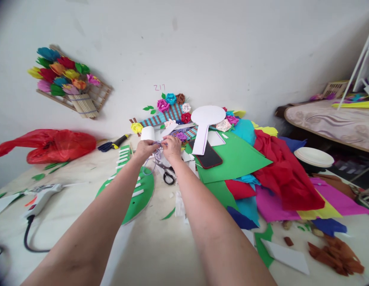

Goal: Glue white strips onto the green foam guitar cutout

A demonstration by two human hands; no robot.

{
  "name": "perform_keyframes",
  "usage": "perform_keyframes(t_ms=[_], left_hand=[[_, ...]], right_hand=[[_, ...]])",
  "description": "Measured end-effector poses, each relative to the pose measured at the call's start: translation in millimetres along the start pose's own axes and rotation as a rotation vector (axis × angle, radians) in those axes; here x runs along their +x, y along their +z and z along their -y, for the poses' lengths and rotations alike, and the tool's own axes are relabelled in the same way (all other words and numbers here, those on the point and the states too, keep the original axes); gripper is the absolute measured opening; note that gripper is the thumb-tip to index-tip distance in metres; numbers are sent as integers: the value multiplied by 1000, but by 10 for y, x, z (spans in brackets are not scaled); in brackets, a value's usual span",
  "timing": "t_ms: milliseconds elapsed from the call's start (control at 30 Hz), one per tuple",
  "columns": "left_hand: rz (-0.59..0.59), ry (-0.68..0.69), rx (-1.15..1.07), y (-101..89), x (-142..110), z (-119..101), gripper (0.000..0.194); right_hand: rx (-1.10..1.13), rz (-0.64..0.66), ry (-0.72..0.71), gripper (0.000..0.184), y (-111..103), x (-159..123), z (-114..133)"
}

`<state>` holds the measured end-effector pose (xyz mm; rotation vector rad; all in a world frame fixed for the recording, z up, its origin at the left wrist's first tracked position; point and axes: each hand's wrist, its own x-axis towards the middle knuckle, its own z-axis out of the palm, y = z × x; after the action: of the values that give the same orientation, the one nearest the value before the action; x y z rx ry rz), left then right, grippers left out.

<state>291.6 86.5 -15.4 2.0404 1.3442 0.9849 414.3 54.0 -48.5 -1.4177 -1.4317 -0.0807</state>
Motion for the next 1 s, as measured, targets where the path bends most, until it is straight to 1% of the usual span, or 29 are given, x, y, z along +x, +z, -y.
perform_keyframes(t_ms=[133, 200, 300, 400, 567, 633, 700, 800, 867, 1000], left_hand=[[-22, -21, 65, -10, -6, -17, 23], [-23, -32, 52, -29, -13, -2, 21], [-25, -60, -33, -51, -11, 46, 19], [-41, -118, -139, -64, -5, 82, 17], [-71, -180, -262, -102, -36, 64, 14], [-61, -179, -303, -119, -59, 45, 14], [-45, -166, -339, -129, -77, 28, 14], [-27, -126, -371, -130, -88, 7, 15], [-23, -86, -372, -125, -89, -3, 15], [-41, -45, -337, -116, -86, -15, 15]], right_hand=[[-42, -4, 9, 14, 6, -4, -20], [-79, -26, 22, 14, 4, -8, -32], [-118, -68, 45, 12, -11, -14, -38], [-149, -115, 82, 14, -54, -19, -25], [-236, -223, 205, 15, -146, -32, 26], [-239, -258, 177, 15, -163, -37, 62], [-229, -217, 78, 15, -160, -45, 107], [-227, -65, -62, 15, -127, -60, 168], [-236, 2, -81, 14, -99, -66, 186], [-241, 50, -13, 12, -64, -61, 166]])
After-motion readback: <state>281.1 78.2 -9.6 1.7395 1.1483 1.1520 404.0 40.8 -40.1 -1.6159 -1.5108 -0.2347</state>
